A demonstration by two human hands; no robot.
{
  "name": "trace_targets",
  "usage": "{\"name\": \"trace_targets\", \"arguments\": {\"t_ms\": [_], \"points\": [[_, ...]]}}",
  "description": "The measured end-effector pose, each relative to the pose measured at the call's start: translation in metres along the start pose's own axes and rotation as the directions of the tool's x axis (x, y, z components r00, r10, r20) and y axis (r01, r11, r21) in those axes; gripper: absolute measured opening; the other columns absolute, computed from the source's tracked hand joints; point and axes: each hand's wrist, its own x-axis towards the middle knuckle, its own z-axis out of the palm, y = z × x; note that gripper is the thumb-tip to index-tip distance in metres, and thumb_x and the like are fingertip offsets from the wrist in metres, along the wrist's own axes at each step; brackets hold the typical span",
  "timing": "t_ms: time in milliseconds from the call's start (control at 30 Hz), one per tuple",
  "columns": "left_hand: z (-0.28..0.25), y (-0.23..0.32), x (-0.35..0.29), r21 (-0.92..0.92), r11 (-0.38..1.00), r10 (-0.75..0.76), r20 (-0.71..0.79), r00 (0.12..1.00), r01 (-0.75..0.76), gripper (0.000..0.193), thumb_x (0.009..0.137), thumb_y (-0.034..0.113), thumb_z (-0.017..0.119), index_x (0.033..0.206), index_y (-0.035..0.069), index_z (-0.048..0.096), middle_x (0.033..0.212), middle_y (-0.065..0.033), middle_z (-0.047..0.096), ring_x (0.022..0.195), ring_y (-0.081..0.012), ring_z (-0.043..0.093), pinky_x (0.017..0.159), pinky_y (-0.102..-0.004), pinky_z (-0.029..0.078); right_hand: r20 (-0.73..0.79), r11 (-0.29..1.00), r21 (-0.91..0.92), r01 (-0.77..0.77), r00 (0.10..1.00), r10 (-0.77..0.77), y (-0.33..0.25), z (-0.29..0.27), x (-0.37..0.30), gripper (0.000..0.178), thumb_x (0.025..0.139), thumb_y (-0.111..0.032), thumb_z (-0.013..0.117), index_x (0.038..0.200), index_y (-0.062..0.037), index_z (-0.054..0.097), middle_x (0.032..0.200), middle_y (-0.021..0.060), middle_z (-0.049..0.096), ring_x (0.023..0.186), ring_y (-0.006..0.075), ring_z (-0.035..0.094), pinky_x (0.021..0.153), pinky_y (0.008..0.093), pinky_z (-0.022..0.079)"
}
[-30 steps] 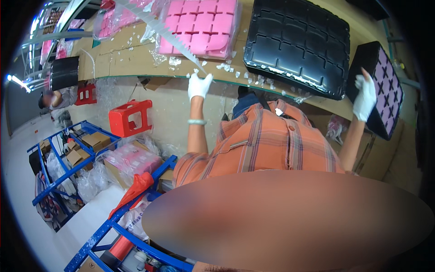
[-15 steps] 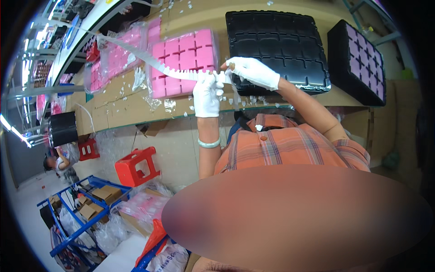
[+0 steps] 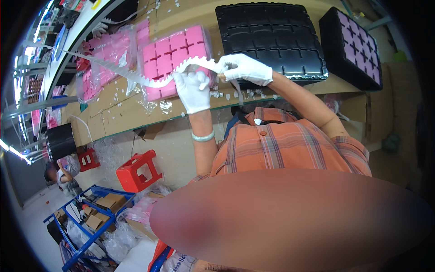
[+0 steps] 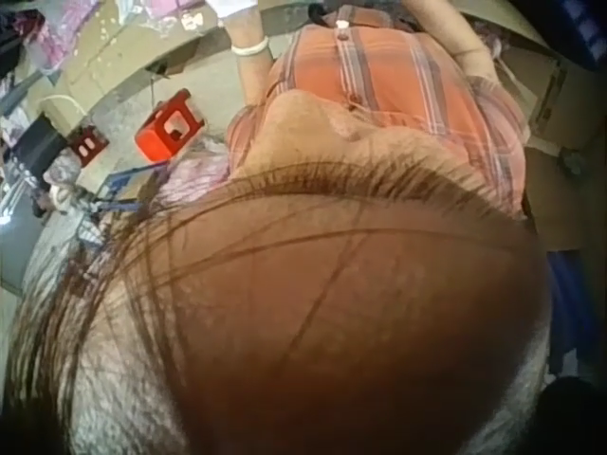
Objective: The person assembles pink plastic toy parts into a black tray and applies white material strips to them by hand.
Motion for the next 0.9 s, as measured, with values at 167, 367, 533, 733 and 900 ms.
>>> {"name": "trace_targets", "arguments": {"t_ms": [167, 367, 533, 733, 900], "points": [[0.022, -0.035, -0.019, 0.607, 0.755, -0.022, -0.354, 0.935, 0.247, 0.023, 0.093, 0.016, 0.063, 0.112, 0.003, 0.058, 0.084, -0.0012, 0.059, 0.058, -0.0074, 0.052, 0.045, -0.0191, 0.038, -0.042, 0.870, -0.471, -0.146, 0.989, 0.143, -0.011, -0.010, 0.002, 0.021, 0.079, -0.021, 0.075, 0.089, -0.0044, 0.067, 0.077, -0.0027, 0.060, 0.071, 0.0092, 0.052, 0.064, 0.0252, 0.042], [0.028, -0.037, -0.004, 0.507, 0.851, 0.104, -0.420, 0.902, 0.138, 0.016, 0.092, 0.008, 0.061, 0.107, 0.003, 0.058, 0.084, -0.0029, 0.060, 0.062, -0.0082, 0.056, 0.046, -0.0194, 0.041, -0.204, 0.988, -0.082, -0.131, 0.973, 0.112, 0.006, -0.028, -0.016, 0.063, 0.093, -0.066, 0.046, 0.106, -0.0095, 0.071, 0.089, 0.0008, 0.065, 0.076, 0.0105, 0.053, 0.067, 0.0249, 0.041], [0.036, -0.048, -0.004, 0.612, 0.785, 0.218, -0.416, 0.883, 0.095, 0.017, 0.093, 0.008, 0.060, 0.109, 0.002, 0.057, 0.088, -0.0044, 0.061, 0.064, -0.0104, 0.058, 0.048, -0.0200, 0.044, -0.255, 0.957, -0.290, 0.007, 0.963, -0.084, 0.008, -0.028, -0.018, 0.031, 0.093, -0.036, 0.063, 0.098, -0.0056, 0.068, 0.087, 0.0033, 0.065, 0.078, 0.0117, 0.056, 0.070, 0.0274, 0.045], [0.009, -0.050, -0.023, 0.539, 0.819, 0.110, -0.483, 0.869, 0.196, 0.022, 0.089, 0.007, 0.062, 0.110, 0.003, 0.059, 0.092, -0.0051, 0.062, 0.067, -0.0118, 0.060, 0.050, -0.0200, 0.045, -0.187, 0.845, -0.524, 0.108, 0.953, -0.238, -0.007, -0.002, -0.036, 0.009, 0.083, -0.009, 0.063, 0.089, -0.0037, 0.059, 0.084, 0.0073, 0.059, 0.080, 0.0201, 0.059, 0.075, 0.0311, 0.047], [-0.035, -0.058, -0.064, 0.538, 0.676, 0.000, -0.683, 0.731, 0.503, 0.019, 0.087, 0.007, 0.063, 0.105, 0.002, 0.059, 0.078, -0.0074, 0.064, 0.050, -0.0109, 0.054, 0.037, -0.0212, 0.037, -0.388, 0.645, -0.748, -0.160, 0.893, -0.228, 0.015, -0.011, -0.045, 0.011, 0.081, -0.011, 0.065, 0.087, -0.0049, 0.058, 0.086, 0.0097, 0.058, 0.087, 0.0293, 0.058, 0.079, 0.0369, 0.047]]}}
